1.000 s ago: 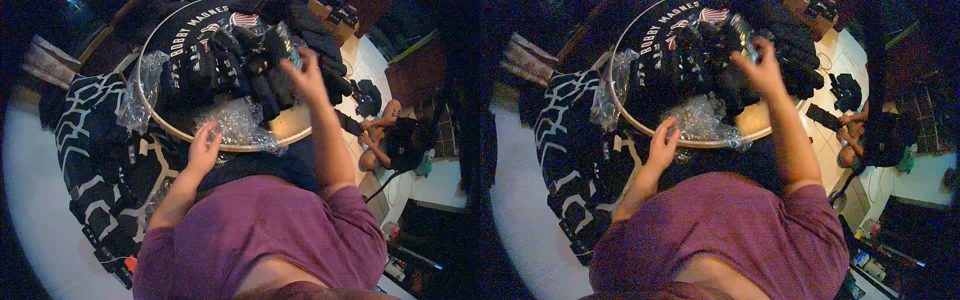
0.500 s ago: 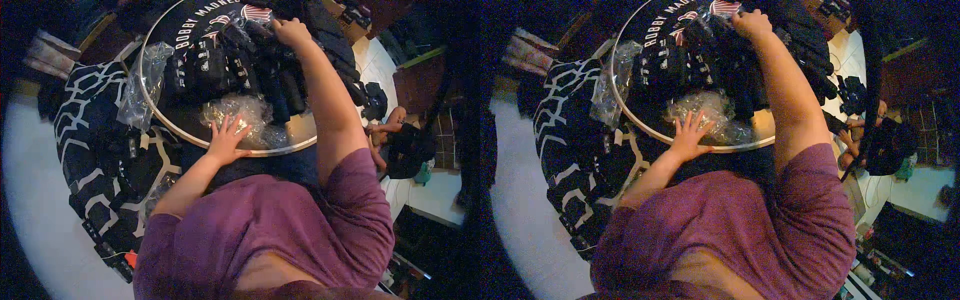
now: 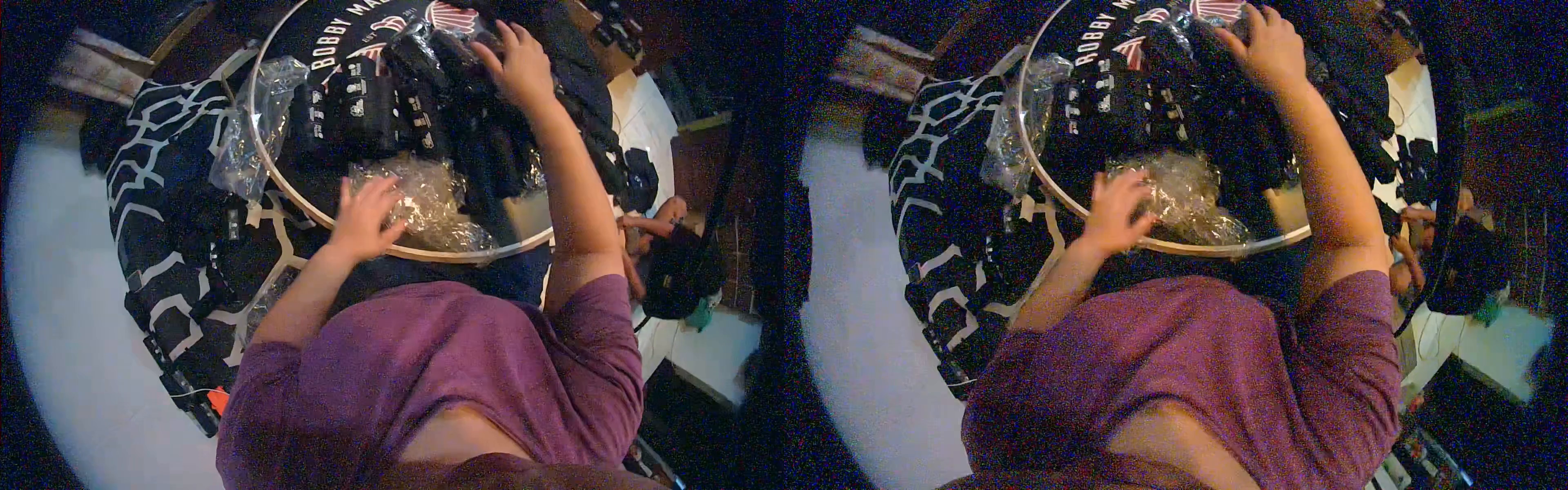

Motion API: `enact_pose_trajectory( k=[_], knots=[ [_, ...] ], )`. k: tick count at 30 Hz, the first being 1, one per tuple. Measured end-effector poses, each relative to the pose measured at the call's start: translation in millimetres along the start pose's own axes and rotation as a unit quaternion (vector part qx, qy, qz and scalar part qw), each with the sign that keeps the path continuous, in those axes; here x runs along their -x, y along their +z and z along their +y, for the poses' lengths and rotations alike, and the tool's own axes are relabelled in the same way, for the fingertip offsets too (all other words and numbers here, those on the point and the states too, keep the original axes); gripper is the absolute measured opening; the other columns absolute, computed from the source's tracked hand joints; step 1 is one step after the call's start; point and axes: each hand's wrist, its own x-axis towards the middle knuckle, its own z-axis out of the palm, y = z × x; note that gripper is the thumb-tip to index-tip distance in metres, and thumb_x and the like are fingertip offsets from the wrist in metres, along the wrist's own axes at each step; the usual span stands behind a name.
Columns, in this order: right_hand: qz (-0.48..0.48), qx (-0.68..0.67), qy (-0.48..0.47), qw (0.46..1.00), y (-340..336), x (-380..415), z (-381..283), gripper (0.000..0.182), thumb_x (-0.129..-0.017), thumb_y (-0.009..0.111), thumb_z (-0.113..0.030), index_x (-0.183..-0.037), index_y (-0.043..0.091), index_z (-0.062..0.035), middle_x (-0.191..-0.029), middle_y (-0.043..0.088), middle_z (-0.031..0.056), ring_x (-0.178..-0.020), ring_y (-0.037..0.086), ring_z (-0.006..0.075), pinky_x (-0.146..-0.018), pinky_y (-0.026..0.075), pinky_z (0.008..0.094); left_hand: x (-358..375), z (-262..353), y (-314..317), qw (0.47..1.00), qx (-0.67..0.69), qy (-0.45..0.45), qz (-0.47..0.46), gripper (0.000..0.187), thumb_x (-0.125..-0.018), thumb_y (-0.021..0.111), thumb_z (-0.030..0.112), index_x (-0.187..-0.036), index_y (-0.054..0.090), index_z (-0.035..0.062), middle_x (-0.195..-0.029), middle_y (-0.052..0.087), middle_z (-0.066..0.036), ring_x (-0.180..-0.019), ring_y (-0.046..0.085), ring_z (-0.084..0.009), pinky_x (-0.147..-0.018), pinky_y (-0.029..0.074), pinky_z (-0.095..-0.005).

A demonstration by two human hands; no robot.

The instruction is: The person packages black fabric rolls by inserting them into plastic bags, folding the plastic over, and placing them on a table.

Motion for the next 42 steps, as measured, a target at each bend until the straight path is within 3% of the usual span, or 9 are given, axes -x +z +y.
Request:
enact_pose_trajectory(
  k=[2, 6, 12, 17, 19, 25, 32, 36, 42],
  knots=[
    [0.097, -0.135, -0.161, 0.973, -17.3, 22.4, -16.8, 0.063, -0.077, 0.06, -0.054, -0.119, 0.052, -0.0077, -0.119, 0.052, 0.0196, -0.108, 0.05, 0.0364, -0.091, 0.042, 0.0435, 7.1, -25.1, -26.6, 0.997, 0.0, 0.003, 0.082, 0.029, -0.069, 0.06, 0.018, -0.097, 0.062, 0.0098, -0.116, 0.056, -0.009, -0.113, 0.048, -0.0281, -0.099, 0.025, -0.057],
    [-0.127, -0.289, -0.26, 0.913, -49.9, 123.3, -69.0, 0.06, -0.073, 0.067, -0.048, -0.117, 0.052, -0.01, -0.12, 0.05, 0.0197, -0.111, 0.047, 0.037, -0.094, 0.039, 0.0451, 48.3, -124.4, -60.2, 0.975, -0.082, -0.128, 0.165, 0.047, -0.064, 0.052, -0.001, -0.109, 0.057, 0.0113, -0.121, 0.05, -0.012, -0.116, 0.043, -0.0332, -0.098, 0.03, -0.0473],
    [-0.257, -0.141, -0.291, 0.911, -24.2, 213.6, -109.2, 0.076, -0.074, 0.063, -0.053, -0.134, 0.037, -0.0161, -0.133, 0.037, 0.0227, -0.115, 0.042, 0.0413, -0.096, 0.036, 0.0482, 77.9, -184.0, -60.3, 0.922, -0.277, -0.261, -0.07, 0.074, -0.072, 0.058, -0.002, -0.136, 0.031, 0.0215, -0.147, 0.019, -0.004, -0.136, 0.019, -0.0304, -0.106, 0.018, -0.059],
    [-0.278, -0.088, -0.271, 0.917, 21.5, 221.5, -103.0, 0.064, -0.082, 0.056, -0.035, -0.139, 0.03, -0.0243, -0.137, 0.034, 0.0214, -0.113, 0.046, 0.039, -0.091, 0.042, 0.0451, 88.2, -208.1, -52.7, 0.948, -0.171, -0.268, 0.022, 0.044, -0.08, 0.053, 0.001, -0.122, 0.05, 0.0139, -0.112, 0.059, -0.012, -0.103, 0.055, -0.0316, -0.092, 0.042, -0.0402],
    [-0.259, -0.056, -0.279, 0.923, 26.8, 217.8, -104.4, 0.06, -0.082, 0.047, -0.01, -0.138, 0.033, -0.0269, -0.134, 0.04, 0.0195, -0.103, 0.055, 0.0354, -0.081, 0.048, 0.0401, 98.7, -216.6, -47.8, 0.943, -0.158, -0.281, 0.081, 0.037, -0.081, 0.054, 0.003, -0.117, 0.054, 0.0123, -0.105, 0.061, -0.013, -0.096, 0.057, -0.0324, -0.085, 0.045, -0.0399],
    [-0.375, -0.176, -0.226, 0.882, 1.8, 185.8, -95.9, 0.048, -0.08, 0.047, -0.004, -0.125, 0.052, -0.0198, -0.118, 0.056, 0.0148, -0.089, 0.062, 0.0306, -0.08, 0.05, 0.0392, 117.7, -198.6, -70.3, 0.926, 0.028, -0.287, 0.245, 0.019, -0.084, 0.062, 0.014, -0.1, 0.062, 0.0045, -0.08, 0.065, -0.008, -0.07, 0.062, -0.0182, -0.064, 0.049, -0.03],
    [-0.148, -0.492, -0.051, 0.856, -51.9, 118.5, -57.1, 0.031, -0.077, 0.058, -0.003, -0.108, 0.06, -0.0011, -0.107, 0.064, 0.01, -0.096, 0.059, 0.0183, -0.084, 0.047, 0.0315, 110.8, -146.0, -96.2, 0.868, 0.189, -0.28, 0.364, 0.015, -0.082, 0.068, 0.013, -0.089, 0.061, 0.0018, -0.071, 0.058, 0.002, -0.061, 0.049, -0.0022, -0.055, 0.039, -0.0165],
    [-0.076, -0.331, 0.076, 0.937, -62.8, 55.4, -76.6, 0.041, -0.073, 0.054, -0.002, -0.114, 0.048, -0.0067, -0.11, 0.059, 0.0168, -0.092, 0.061, 0.0303, -0.077, 0.049, 0.0354, 89.3, -129.1, -102.1, 0.83, 0.307, -0.264, 0.383, 0.012, -0.083, 0.066, 0.011, -0.084, 0.058, 0.003, -0.069, 0.057, 0.001, -0.06, 0.049, -0.0026, -0.054, 0.038, -0.0166],
    [-0.097, -0.072, -0.033, 0.992, 25.8, -9.8, -133.0, 0.021, -0.078, 0.058, -0.012, -0.099, 0.059, -0.0086, -0.098, 0.062, 0.0209, -0.091, 0.061, 0.0337, -0.076, 0.05, 0.0453, 56.4, -94.9, -119.5, 0.829, 0.325, -0.311, 0.332, 0.019, -0.084, 0.065, 0.021, -0.084, 0.055, 0.0052, -0.072, 0.058, -0.001, -0.059, 0.052, -0.0064, -0.05, 0.042, -0.0203]
  ],
)
